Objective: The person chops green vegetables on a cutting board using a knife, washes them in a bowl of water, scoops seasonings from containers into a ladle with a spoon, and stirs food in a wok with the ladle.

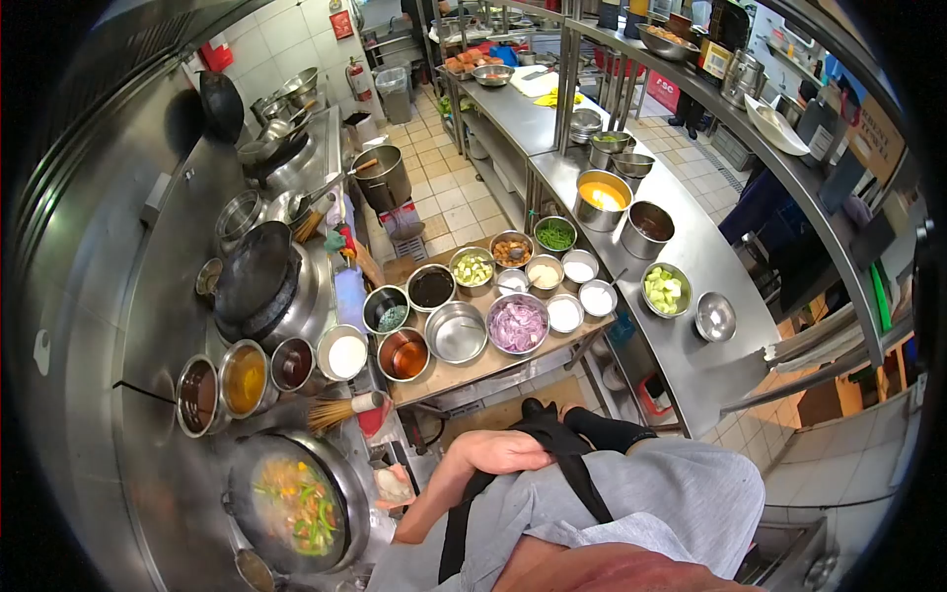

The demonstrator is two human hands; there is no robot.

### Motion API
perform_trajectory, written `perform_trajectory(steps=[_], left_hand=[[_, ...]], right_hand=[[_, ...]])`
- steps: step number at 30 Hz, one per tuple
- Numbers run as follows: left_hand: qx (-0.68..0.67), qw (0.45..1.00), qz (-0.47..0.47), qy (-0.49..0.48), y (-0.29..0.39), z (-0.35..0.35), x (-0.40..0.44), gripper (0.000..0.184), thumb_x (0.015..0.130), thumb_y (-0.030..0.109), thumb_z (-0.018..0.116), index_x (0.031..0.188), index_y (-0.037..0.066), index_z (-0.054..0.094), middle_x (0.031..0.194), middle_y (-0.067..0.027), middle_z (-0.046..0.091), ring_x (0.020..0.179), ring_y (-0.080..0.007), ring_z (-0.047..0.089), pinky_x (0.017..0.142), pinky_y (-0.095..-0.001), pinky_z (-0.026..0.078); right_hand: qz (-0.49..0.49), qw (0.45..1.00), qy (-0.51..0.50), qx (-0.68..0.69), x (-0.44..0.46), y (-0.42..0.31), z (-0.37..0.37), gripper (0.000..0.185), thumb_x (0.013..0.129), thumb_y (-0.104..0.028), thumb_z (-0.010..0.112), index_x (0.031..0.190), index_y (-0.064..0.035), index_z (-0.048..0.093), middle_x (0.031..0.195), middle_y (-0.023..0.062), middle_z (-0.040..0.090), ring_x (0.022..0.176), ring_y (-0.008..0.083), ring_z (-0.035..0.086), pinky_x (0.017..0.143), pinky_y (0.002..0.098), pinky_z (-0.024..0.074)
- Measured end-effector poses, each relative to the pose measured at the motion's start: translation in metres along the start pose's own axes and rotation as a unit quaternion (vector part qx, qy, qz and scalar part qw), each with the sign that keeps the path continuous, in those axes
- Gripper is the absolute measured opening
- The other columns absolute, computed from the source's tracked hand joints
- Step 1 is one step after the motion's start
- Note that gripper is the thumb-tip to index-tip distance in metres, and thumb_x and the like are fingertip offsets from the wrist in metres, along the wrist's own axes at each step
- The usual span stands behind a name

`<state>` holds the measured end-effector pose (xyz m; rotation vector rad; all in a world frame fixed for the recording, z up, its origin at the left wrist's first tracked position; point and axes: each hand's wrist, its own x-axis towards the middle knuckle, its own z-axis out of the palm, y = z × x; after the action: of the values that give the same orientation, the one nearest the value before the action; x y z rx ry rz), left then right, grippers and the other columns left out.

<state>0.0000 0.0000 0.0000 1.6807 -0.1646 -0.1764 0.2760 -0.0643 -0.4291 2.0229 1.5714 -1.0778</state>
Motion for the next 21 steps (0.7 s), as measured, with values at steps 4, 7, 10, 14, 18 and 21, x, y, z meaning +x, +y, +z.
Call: perform_trajectory(steps=[4, 7, 10, 14, 18, 21], left_hand=[[-0.016, 1.0, 0.003, 0.013, -0.009, 0.008, 0.0, 0.036, 0.109, 0.026, 0.047, 0.11, -0.008, 0.06, 0.1, -0.0203, 0.068, 0.09, -0.027, 0.061, 0.085, -0.0382, 0.049], [-0.019, 1.0, 0.003, 0.013, -0.007, 0.005, 0.0, 0.037, 0.109, 0.026, 0.046, 0.111, -0.008, 0.06, 0.101, -0.0197, 0.068, 0.092, -0.0251, 0.061, 0.086, -0.0373, 0.048], [-0.024, 1.0, 0.003, 0.007, -0.011, 0.005, 0.002, 0.037, 0.109, 0.026, 0.046, 0.112, -0.009, 0.059, 0.103, -0.0192, 0.067, 0.094, -0.0246, 0.06, 0.089, -0.0368, 0.048], [-0.028, 0.999, 0.012, 0.016, -0.007, 0.005, 0.004, 0.038, 0.109, 0.026, 0.045, 0.113, -0.009, 0.059, 0.104, -0.0191, 0.067, 0.096, -0.0247, 0.059, 0.091, -0.0369, 0.047], [-0.022, 1.0, 0.001, 0.001, -0.006, 0.004, 0.005, 0.037, 0.109, 0.025, 0.046, 0.114, -0.009, 0.058, 0.105, -0.0193, 0.067, 0.096, -0.0251, 0.059, 0.091, -0.037, 0.047], [-0.021, 1.0, 0.008, 0.009, -0.003, 0.004, 0.005, 0.037, 0.109, 0.025, 0.046, 0.115, -0.009, 0.058, 0.106, -0.0195, 0.067, 0.097, -0.0257, 0.059, 0.092, -0.0373, 0.047]], right_hand=[[0.018, 1.0, -0.01, 0.009, -0.006, 0.001, 0.008, 0.046, 0.084, -0.035, 0.061, 0.117, -0.0063, 0.074, 0.125, 0.0195, 0.069, 0.119, 0.0338, 0.065, 0.1, 0.0424, 0.0518], [0.018, 1.0, -0.003, 0.009, 0.005, 0.004, 0.015, 0.048, 0.087, -0.039, 0.06, 0.118, -0.0058, 0.073, 0.126, 0.0195, 0.068, 0.119, 0.0342, 0.065, 0.101, 0.0433, 0.0514], [0.017, 1.0, -0.005, 0.005, 0.005, 0.006, 0.012, 0.051, 0.088, -0.044, 0.06, 0.119, -0.0058, 0.073, 0.126, 0.0198, 0.068, 0.119, 0.0348, 0.065, 0.102, 0.0439, 0.0511], [0.009, 1.0, -0.015, -0.003, -0.001, 0.004, 0.004, 0.052, 0.087, -0.045, 0.062, 0.119, -0.0057, 0.073, 0.126, 0.0201, 0.067, 0.12, 0.035, 0.064, 0.102, 0.0437, 0.051], [0.0, 1.0, 0.0, -0.009, 0.014, 0.012, 0.016, 0.05, 0.084, -0.042, 0.063, 0.116, -0.0058, 0.075, 0.124, 0.0202, 0.069, 0.118, 0.0346, 0.065, 0.101, 0.0433, 0.0517], [0.003, 1.0, -0.009, -0.014, 0.015, 0.01, 0.017, 0.046, 0.081, -0.036, 0.064, 0.115, -0.0056, 0.075, 0.121, 0.0208, 0.07, 0.114, 0.0339, 0.068, 0.098, 0.0427, 0.0531]])
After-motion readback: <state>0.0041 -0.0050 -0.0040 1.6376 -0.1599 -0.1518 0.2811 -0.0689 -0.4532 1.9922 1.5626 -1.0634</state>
